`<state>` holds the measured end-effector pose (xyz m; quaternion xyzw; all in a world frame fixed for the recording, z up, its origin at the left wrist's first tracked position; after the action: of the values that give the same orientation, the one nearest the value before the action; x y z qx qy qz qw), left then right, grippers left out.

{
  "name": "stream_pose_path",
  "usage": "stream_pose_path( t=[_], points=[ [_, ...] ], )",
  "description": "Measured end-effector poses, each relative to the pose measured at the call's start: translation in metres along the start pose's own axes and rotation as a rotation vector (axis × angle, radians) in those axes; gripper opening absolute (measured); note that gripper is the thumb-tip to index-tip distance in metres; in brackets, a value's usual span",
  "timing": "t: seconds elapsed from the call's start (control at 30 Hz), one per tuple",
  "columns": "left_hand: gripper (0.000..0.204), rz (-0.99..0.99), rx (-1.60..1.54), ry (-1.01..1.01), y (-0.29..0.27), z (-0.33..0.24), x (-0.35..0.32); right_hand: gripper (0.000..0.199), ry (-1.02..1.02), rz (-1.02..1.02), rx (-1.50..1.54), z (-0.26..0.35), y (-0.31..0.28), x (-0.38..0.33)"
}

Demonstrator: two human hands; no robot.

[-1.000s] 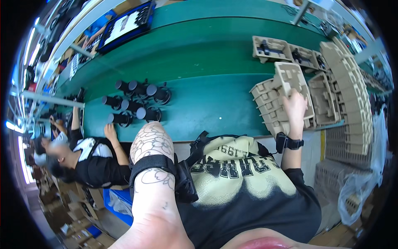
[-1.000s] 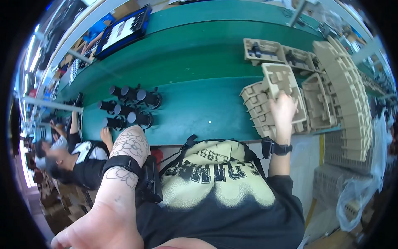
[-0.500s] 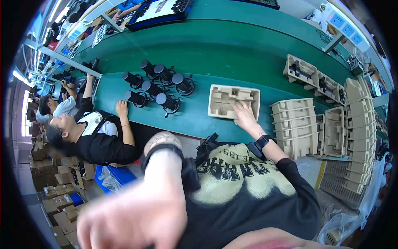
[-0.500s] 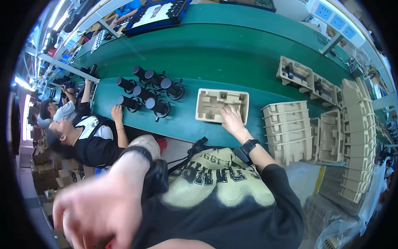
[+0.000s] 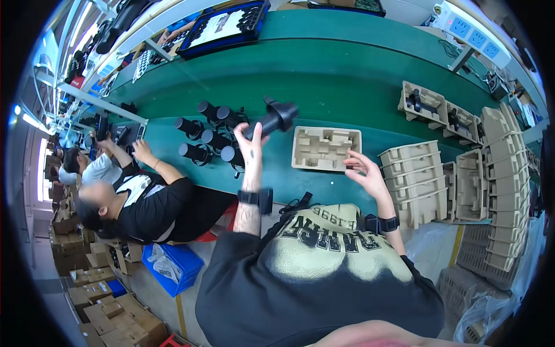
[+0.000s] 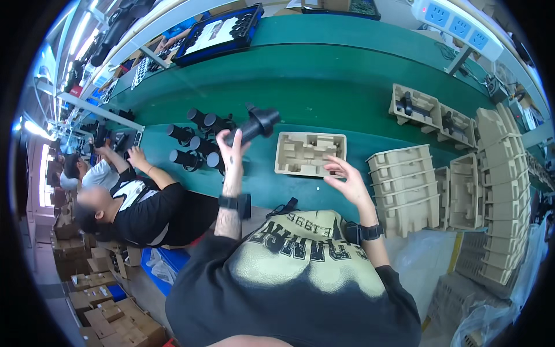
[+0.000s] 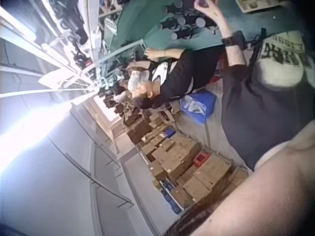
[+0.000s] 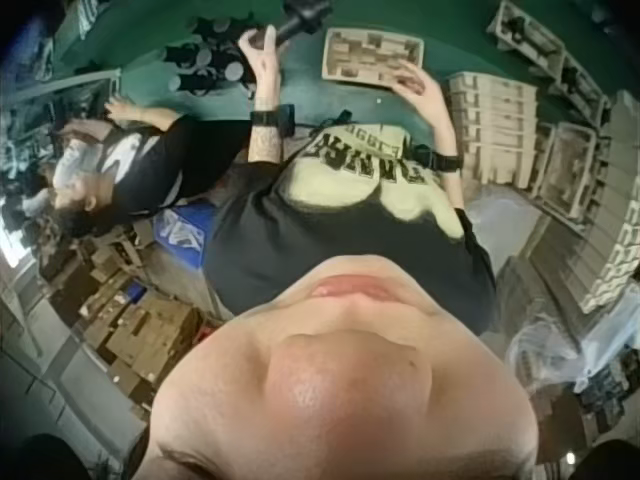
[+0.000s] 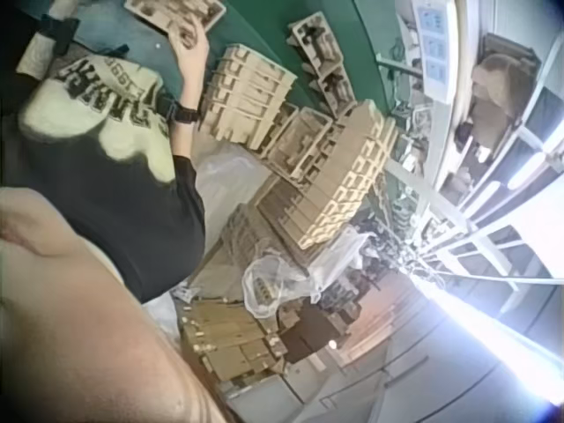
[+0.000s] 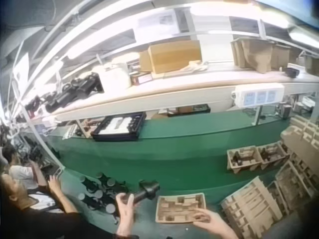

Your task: Packaging black electronic components into molded pulp trays at a factory workbench.

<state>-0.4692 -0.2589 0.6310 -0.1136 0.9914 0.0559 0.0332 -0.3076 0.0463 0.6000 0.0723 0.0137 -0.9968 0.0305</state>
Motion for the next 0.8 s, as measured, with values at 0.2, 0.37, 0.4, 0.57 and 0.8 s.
stream_pose_path(
  t=[0.2, 0.37, 0.4, 0.57, 0.8],
  points=[
    [0.052, 0.76, -0.39, -0.817, 0.123, 0.054, -0.16, 0.074, -0.511, -0.106, -0.099, 0.041, 0.036, 0.005],
    [0.045, 0.411, 0.462, 0.082, 0.051, 0.031, -0.079, 0.079, -0.265, -0.002, -0.912, 0.057, 0.02, 0.035],
    [0.045, 0.416, 0.463, 0.082, 0.051, 0.035, -0.074, 0.079, -0.262, -0.007, -0.911, 0.052, 0.021, 0.035],
    [0.057, 0.526, 0.846, 0.777, 0.099, -0.007, -0.101, 0.075, -0.319, -0.076, -1.088, 0.013, 0.043, 0.048],
    [0.069, 0.746, 1.161, 0.79, 0.118, 0.021, -0.126, 0.061, -0.299, -0.142, -0.891, -0.001, 0.023, 0.026]
  ],
)
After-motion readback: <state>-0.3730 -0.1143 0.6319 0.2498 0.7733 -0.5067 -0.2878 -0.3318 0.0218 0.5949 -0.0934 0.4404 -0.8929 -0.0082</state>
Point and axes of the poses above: each hand's wrist, its own x-axis towards the middle knuckle, its own y-axis out of the palm, z = x × y, the point moved 10 cm from there along x, towards the middle knuckle, and after that the axes turned 4 degrees about -y, right-handed, at the moved point
